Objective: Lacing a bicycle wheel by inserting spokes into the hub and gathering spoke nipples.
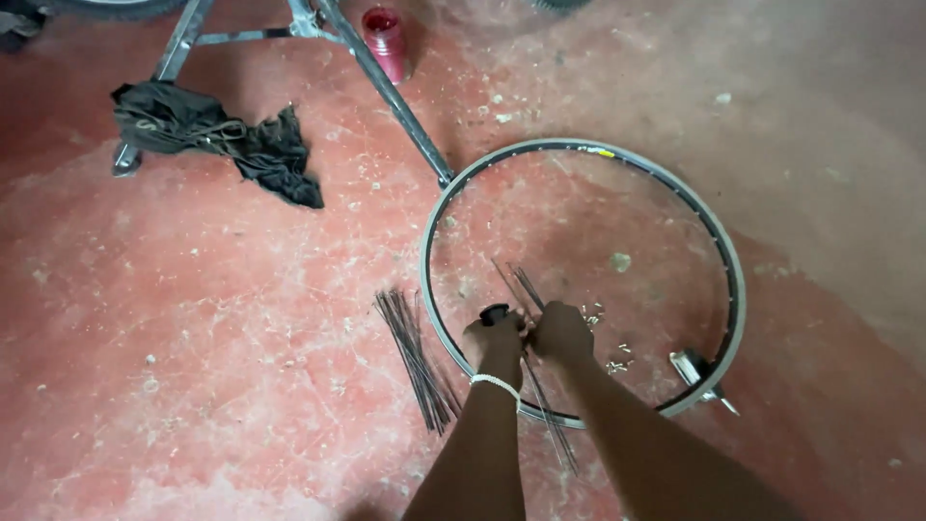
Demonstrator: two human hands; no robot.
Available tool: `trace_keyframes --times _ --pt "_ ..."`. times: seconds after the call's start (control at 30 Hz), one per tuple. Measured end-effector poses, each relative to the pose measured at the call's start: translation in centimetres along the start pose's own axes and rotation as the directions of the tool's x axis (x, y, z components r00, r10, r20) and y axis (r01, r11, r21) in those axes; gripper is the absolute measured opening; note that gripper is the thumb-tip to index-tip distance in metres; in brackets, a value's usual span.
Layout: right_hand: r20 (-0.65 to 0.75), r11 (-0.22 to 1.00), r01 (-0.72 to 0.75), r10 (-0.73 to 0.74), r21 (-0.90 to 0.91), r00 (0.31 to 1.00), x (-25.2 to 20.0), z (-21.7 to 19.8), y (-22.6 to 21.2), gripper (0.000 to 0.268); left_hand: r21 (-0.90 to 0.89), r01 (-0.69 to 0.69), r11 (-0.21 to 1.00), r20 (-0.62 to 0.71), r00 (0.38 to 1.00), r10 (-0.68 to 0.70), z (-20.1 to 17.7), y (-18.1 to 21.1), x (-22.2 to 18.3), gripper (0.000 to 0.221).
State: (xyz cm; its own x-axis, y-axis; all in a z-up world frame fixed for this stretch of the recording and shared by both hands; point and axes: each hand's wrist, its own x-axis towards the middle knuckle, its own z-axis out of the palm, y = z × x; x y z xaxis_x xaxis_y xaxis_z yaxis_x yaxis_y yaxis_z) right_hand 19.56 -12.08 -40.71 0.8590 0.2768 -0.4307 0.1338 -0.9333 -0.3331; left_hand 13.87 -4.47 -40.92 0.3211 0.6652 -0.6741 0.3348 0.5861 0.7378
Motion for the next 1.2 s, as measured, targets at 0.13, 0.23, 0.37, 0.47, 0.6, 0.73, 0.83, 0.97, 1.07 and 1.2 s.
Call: trace_keyframes --times 0.13,0.23,0.37,0.47,0.6,0.73,0.83,0.97,1.07,1.2 --pt "0.021 1.000 0.002 -0.002 -0.014 1.000 -4.8 -2.6 -3.0 0.023 0.141 0.035 0.989 -0.037 0.999 -0.031 -1.0 -0.1 -0.3 0.024" --pt "0.127 0.998 0.026 -0.018 -0.059 0.992 -3.8 -1.8 -3.0 0.030 0.259 0.064 0.964 -0.035 0.998 -0.057 -1.6 0.4 -1.2 0.032" --pt "0.157 0.998 -0.016 0.024 -0.053 0.987 -1.7 -0.4 -2.2 0.029 0.248 0.056 0.967 -0.034 0.998 -0.049 -1.7 0.2 -0.7 0.029" --pt "0.168 0.998 -0.041 0.047 -0.039 0.985 -2.4 -1.3 -2.6 0.030 0.219 0.046 0.975 -0.032 0.999 -0.040 -1.6 1.6 -2.0 0.031" --pt "0.114 0.998 -0.007 -0.001 0.069 0.994 -3.4 -3.1 -3.6 0.038 0.094 0.073 0.993 0.014 0.997 -0.074 -2.3 5.8 -4.6 0.029" --pt "-0.023 0.996 -0.010 0.012 0.088 1.000 -4.3 -7.5 -6.6 0.036 -0.070 0.020 0.997 0.097 0.995 -0.013 -4.1 11.4 -8.4 0.024" --pt "-0.085 0.977 0.033 -0.015 0.209 0.996 -7.0 -14.2 -9.8 0.033 -0.121 -0.121 0.985 0.182 0.973 0.142 -5.6 17.8 -14.2 0.018" --pt "-0.333 0.889 0.257 -0.128 0.379 0.934 -10.7 -22.6 -12.5 0.025 -0.112 -0.393 0.913 0.301 0.862 0.408 -7.9 23.0 -19.7 0.022" --pt "-0.390 0.741 0.349 -0.127 0.574 0.912 -16.6 -28.8 -14.1 0.021 -0.089 -0.543 0.835 0.338 0.772 0.539 -10.8 26.4 -23.6 0.025" --pt "-0.090 0.246 0.147 -0.228 0.958 0.970 -25.3 -35.3 -14.2 0.028 -0.185 -0.729 0.659 0.385 0.563 0.732 -16.3 29.4 -32.5 0.041"
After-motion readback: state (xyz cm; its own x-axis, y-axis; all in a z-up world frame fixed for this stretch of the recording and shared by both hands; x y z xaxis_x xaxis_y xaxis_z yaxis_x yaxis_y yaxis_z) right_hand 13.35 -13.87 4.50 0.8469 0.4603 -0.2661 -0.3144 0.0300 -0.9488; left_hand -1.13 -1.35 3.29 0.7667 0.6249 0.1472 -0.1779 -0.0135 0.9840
